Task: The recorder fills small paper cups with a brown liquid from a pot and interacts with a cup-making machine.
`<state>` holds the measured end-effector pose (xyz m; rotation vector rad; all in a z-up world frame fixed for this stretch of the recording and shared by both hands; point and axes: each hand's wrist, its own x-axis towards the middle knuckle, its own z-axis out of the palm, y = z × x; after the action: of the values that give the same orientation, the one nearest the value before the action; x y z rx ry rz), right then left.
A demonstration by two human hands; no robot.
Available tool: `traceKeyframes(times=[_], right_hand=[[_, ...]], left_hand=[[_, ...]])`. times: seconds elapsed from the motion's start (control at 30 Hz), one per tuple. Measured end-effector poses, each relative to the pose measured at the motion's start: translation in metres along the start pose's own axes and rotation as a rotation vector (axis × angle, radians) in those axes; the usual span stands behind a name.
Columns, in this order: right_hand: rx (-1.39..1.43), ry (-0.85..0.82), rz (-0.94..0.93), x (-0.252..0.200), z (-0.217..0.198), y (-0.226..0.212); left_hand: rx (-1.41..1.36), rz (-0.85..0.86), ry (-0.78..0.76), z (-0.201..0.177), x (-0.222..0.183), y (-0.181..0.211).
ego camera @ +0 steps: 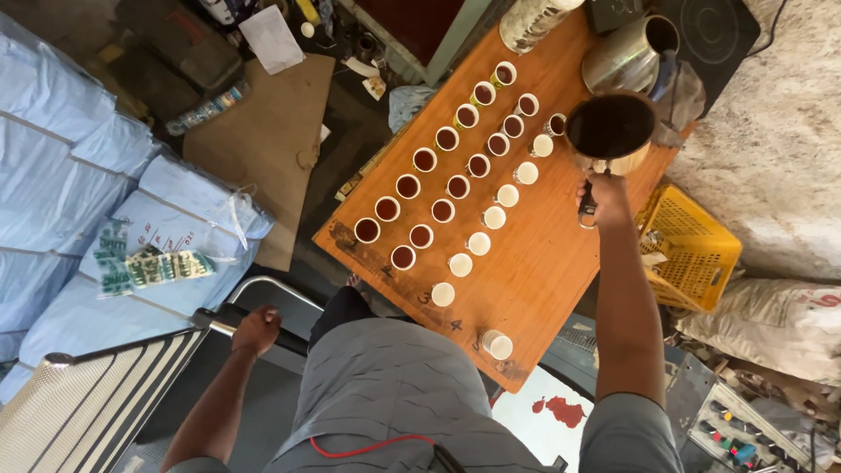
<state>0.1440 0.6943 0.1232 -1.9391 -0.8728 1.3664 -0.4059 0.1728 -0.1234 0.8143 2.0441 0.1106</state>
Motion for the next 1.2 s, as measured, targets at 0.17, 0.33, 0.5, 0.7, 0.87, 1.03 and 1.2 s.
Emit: traceKeyframes(times=[0.17,0.33,0.5,0.7,0.87,1.03,1.2], right_hand=[[-0.048,0.041,0.018,-0.015,-0.001,0.009],[-0.062,0.043,0.006,-0.032,-0.008,0.023],[-0.14,-0.014,-0.088,-0.038,-0.014,0.038],[-0.207,0.014,-0.103,-0.024,-0.015,0.054],[-0.268,0.056,-0.074,-0.039,-0.007,0.041],[-0.331,0.091,-0.027,-0.058,0.002,0.024],[-0.36,0.099,-0.037,-0.062,0.003,0.021]], left_hand=[[-0.004,0.045,0.027,0.004,0.006,-0.005],[0.077,0.106,-0.003,0.0,0.009,0.003],[0.087,0.101,-0.065,-0.015,-0.003,0.025],[0.123,0.092,-0.05,-0.018,-0.004,0.027],[0.128,0.132,-0.032,-0.015,-0.002,0.016],[0.128,0.115,-0.026,-0.017,-0.005,0.014],[0.125,0.115,-0.028,-0.018,-0.005,0.01]])
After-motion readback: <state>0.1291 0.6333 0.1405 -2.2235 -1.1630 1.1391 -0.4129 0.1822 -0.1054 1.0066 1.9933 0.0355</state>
